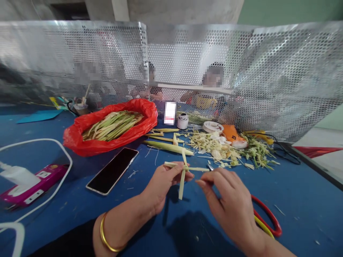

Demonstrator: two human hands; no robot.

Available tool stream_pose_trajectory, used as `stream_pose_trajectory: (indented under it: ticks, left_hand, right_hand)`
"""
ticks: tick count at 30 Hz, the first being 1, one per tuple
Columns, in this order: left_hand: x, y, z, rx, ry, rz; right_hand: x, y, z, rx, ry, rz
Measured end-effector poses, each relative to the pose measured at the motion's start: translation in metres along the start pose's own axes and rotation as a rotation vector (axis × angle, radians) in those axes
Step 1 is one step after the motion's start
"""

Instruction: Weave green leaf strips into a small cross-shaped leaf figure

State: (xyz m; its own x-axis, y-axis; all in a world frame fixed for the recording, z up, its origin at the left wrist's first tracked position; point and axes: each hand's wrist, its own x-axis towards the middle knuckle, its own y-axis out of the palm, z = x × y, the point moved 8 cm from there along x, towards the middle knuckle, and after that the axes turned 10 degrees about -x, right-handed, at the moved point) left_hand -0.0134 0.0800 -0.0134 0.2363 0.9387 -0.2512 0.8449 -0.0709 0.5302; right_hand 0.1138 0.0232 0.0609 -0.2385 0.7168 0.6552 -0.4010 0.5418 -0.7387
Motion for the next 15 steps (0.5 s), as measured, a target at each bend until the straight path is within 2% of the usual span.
stream_pose_trajectory:
  ticks: [2,6,8,15]
  left_hand:
    - [-0.001,0.002,0.001,0.03,-0.01,0.025]
    - [-0.002,0.003,0.003,0.099,-0.023,0.005]
    - [-0.002,0.001,0.003,0.125,-0.007,-0.021]
    - [-0.002,0.005,0.0,0.22,0.052,0.02]
  right_hand:
    - [0.005,-0.003,-0.01,-0.064,0.033,-0.038]
    - [0.005,0.026,-0.019,0.041,0.07,0.187]
    - [0.001,0.037,-0.017,0.102,0.082,0.256]
    - [0.001,0.033,-0.009,0.156,0.089,0.291]
